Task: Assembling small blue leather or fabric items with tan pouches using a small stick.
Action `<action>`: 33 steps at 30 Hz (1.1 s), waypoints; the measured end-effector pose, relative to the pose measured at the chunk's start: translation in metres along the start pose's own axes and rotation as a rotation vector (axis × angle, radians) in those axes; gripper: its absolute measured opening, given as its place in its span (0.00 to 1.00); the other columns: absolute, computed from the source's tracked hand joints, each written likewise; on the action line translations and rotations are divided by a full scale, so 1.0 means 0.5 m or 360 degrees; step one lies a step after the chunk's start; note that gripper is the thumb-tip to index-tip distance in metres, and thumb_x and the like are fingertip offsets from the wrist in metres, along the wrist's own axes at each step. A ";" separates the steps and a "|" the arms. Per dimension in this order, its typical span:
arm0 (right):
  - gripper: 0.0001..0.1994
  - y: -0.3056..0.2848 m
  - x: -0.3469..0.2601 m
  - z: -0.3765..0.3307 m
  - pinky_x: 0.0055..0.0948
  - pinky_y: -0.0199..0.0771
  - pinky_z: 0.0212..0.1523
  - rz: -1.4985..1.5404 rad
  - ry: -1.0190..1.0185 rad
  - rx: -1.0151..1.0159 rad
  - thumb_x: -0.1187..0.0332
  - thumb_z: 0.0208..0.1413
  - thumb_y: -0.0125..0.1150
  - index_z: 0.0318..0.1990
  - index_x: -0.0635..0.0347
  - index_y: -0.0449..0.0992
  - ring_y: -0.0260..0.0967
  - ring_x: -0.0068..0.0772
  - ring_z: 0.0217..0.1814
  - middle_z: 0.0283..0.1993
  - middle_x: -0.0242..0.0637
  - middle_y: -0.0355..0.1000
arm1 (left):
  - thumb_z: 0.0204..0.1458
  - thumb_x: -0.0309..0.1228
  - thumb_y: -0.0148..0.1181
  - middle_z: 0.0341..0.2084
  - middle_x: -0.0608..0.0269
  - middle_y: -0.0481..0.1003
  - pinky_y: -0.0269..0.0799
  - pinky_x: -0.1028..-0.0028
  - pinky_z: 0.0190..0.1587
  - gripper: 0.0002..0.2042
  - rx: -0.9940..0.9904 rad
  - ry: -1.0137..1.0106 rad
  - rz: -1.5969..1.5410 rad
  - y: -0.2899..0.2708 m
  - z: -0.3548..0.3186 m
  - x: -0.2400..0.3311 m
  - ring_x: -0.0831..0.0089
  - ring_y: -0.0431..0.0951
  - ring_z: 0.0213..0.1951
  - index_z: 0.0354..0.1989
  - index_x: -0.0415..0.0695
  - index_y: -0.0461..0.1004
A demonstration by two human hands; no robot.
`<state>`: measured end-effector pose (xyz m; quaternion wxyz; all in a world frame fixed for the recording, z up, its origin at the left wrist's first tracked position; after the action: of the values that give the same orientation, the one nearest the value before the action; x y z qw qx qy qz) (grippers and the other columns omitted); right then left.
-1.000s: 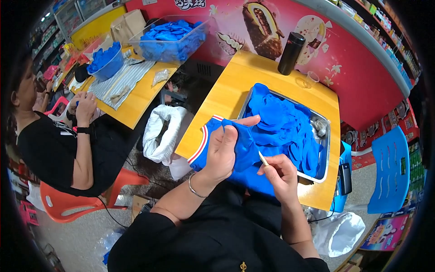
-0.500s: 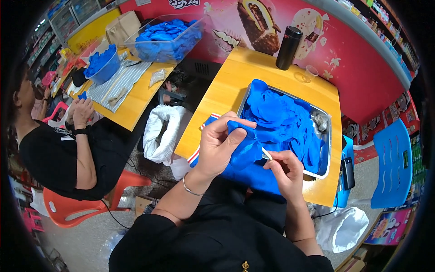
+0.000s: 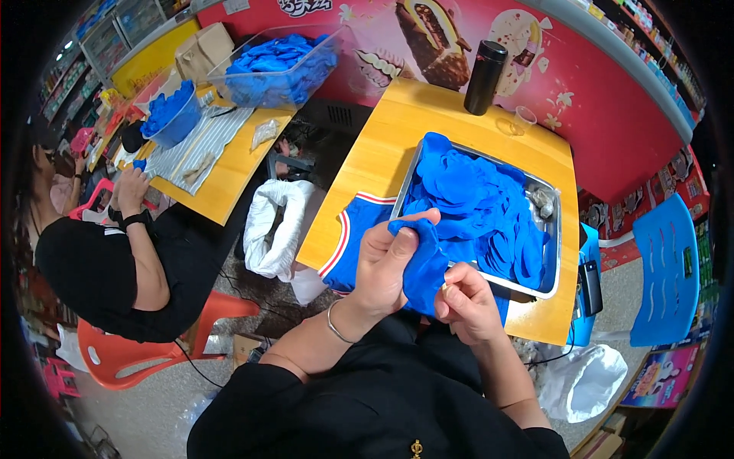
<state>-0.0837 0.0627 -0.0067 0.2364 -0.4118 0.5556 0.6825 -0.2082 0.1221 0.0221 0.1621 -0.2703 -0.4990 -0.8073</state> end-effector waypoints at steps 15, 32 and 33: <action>0.06 -0.005 -0.060 0.005 0.18 0.66 0.30 -0.0966 -0.0519 0.0367 0.77 0.55 0.51 0.40 0.67 0.69 0.67 0.21 0.28 0.30 0.36 0.70 | 0.54 0.30 0.55 0.34 0.66 0.67 0.62 0.85 0.39 0.11 -0.0175 0.0162 0.0615 -0.010 0.042 0.020 0.83 0.67 0.35 0.42 0.37 0.73; 0.07 -0.008 -0.080 0.004 0.19 0.70 0.30 -0.1293 -0.0462 0.0359 0.80 0.52 0.54 0.39 0.70 0.73 0.71 0.23 0.30 0.30 0.38 0.73 | 0.47 0.31 0.63 0.26 0.68 0.69 0.59 0.86 0.31 0.10 -0.0291 0.0404 0.1133 -0.017 0.047 0.074 0.83 0.66 0.29 0.36 0.40 0.74; 0.07 -0.010 -0.078 0.004 0.19 0.69 0.31 -0.1237 -0.0455 0.0353 0.79 0.52 0.54 0.39 0.70 0.73 0.70 0.23 0.30 0.29 0.37 0.72 | 0.48 0.32 0.62 0.27 0.68 0.69 0.59 0.87 0.31 0.10 -0.0206 0.0354 0.0978 -0.024 0.045 0.069 0.84 0.65 0.29 0.36 0.39 0.74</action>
<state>-0.0592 0.0713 0.0228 0.5934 -0.4639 0.3907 0.5291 -0.2359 0.1478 0.0421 0.4340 -0.3280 -0.3211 -0.7752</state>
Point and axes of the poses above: each hand's wrist, its own z-axis towards the middle knuckle, its own y-axis out of the palm, x = y × z, the point moved 4 cm from there along z, towards the middle knuckle
